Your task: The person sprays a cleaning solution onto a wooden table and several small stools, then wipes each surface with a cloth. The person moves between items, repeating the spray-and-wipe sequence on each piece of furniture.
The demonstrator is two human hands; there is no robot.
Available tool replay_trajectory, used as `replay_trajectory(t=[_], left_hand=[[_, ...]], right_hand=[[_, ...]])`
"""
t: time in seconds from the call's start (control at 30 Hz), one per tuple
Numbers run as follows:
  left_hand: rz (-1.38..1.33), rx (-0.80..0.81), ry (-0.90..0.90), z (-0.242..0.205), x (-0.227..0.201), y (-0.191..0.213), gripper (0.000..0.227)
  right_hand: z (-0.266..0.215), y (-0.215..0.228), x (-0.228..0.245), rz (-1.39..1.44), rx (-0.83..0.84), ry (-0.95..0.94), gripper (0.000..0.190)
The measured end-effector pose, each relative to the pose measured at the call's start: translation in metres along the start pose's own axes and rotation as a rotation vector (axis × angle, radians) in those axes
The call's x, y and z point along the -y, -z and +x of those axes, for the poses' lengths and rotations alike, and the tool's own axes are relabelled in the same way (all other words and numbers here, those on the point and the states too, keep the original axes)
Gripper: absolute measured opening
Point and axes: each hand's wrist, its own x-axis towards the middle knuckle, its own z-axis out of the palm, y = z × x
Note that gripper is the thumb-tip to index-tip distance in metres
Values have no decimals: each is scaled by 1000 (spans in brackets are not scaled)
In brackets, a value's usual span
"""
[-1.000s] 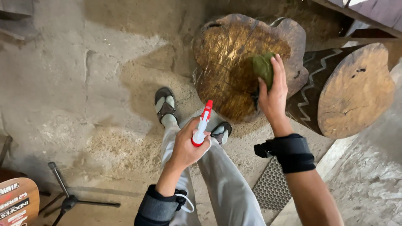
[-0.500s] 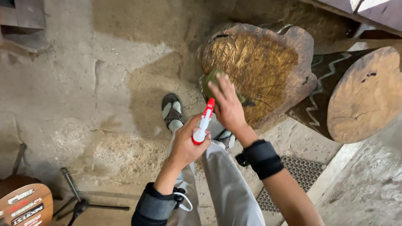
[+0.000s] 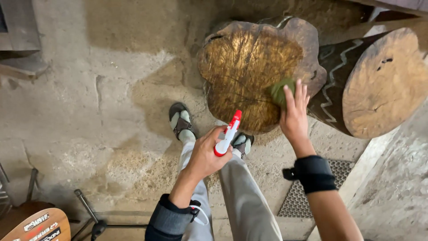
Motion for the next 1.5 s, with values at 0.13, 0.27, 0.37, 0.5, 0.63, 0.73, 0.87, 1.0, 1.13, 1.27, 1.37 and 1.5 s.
replay_trajectory(t=[0.13,0.27,0.37,0.5,0.63,0.73,0.87,1.0,1.13,1.27,1.37,1.5], left_hand=[[48,-33,-175,4,-8,-3,55],[-23,24,-54,3,-13,-8,52],[-27,65,-6,6,-16,-12,51],[8,87,-84,10,-24,-14,56],[-14,157,-23,14,-28,-20,58],[-20,188,-57,18,-33,-30,59],[38,270,46,30,-43,-47,56],[142,327,55,43,-52,-65,49],[96,384,1,67,-71,-75,54],[98,458,5,89,-72,-77,58],[156,504,-21,98,-69,-75,56],[234,555,-40,117,-68,-68,57]], right_hand=[[4,-29,20,90,-134,-111,70],[-25,-42,52,133,-181,-128,69],[-52,-41,59,107,-78,-44,70],[-68,-21,60,64,109,100,68],[-88,-10,20,116,50,-4,65],[-97,3,-4,231,-111,-179,62],[-79,26,-2,309,-289,-293,63],[-60,30,2,387,-354,-306,64],[-71,25,-5,417,-404,-413,63],[-81,22,-4,413,-435,-529,61],[-85,19,2,432,-461,-590,61],[-78,8,10,452,-519,-654,59]])
